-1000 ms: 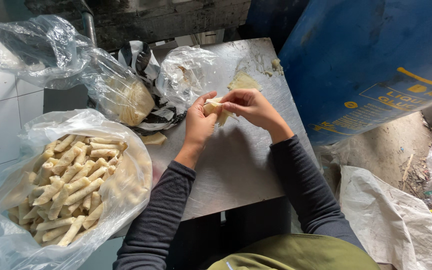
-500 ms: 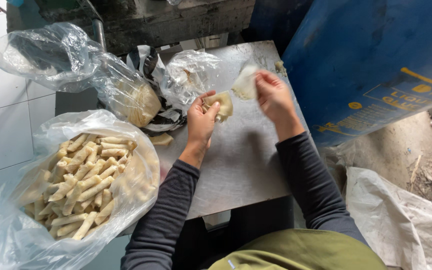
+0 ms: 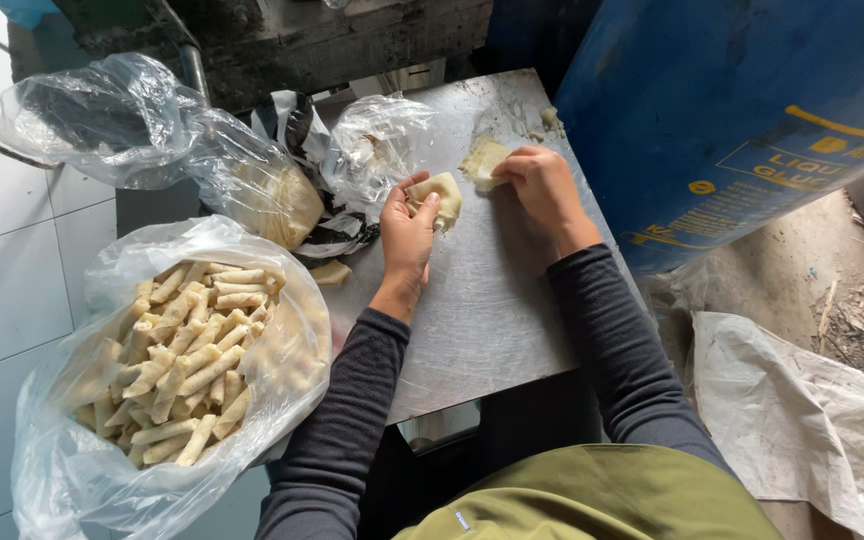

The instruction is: The person wraps pieces of dough in thin pastry sheets at a metal table, folding each wrapper around the filling and placing the finished wrapped rolls into a large plastic bag filled with similar rolls. They occasionally reach into the bag of dough pieces and take new wrappers to continue wrapping.

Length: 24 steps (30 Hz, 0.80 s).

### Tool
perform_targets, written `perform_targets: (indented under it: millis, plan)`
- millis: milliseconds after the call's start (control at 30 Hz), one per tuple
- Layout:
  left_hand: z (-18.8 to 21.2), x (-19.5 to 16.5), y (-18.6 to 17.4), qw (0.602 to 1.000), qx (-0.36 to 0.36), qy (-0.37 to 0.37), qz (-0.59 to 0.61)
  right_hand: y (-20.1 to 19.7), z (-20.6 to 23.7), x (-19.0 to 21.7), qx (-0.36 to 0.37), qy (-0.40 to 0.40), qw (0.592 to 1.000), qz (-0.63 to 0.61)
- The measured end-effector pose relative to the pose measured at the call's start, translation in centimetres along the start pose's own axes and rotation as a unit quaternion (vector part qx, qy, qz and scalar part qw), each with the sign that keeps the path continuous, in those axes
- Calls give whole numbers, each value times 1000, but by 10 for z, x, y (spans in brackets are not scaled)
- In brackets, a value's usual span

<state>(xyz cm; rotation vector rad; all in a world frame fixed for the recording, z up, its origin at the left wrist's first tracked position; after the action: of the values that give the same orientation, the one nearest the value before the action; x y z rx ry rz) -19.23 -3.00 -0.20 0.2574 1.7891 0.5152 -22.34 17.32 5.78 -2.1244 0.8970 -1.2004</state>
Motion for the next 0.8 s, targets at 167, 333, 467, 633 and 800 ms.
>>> perform_targets:
  millis: [167, 333, 467, 633, 800]
  plan:
    - [1, -1, 1, 1000, 2, 2, -28, -3, 1, 14, 7, -15, 1000, -6]
    - [0, -5, 1, 1000, 1, 3, -22, -2, 4, 20, 29, -1, 1000, -1]
    - [0, -9, 3, 999, 4, 6, -42, -2, 3, 24, 35, -9, 999, -9]
    - [-1, -14, 3, 998, 2, 9, -68, 0, -1, 22, 41, -3, 999, -10]
    - [2, -13, 6, 997, 9, -9, -71, 2, 1, 17, 45, 0, 999, -6]
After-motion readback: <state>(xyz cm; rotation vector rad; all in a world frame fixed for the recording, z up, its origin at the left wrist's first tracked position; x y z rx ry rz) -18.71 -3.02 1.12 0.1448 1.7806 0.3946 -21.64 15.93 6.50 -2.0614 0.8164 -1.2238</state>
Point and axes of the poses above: each hand's wrist, its own z-axis away from the middle knuckle, its own y-axis out of the palm, x = y × z, the point moved 7 cm from there along -z, towards the middle knuckle, and after that the axes turned 13 degrees about y, right-handed, at the moved point
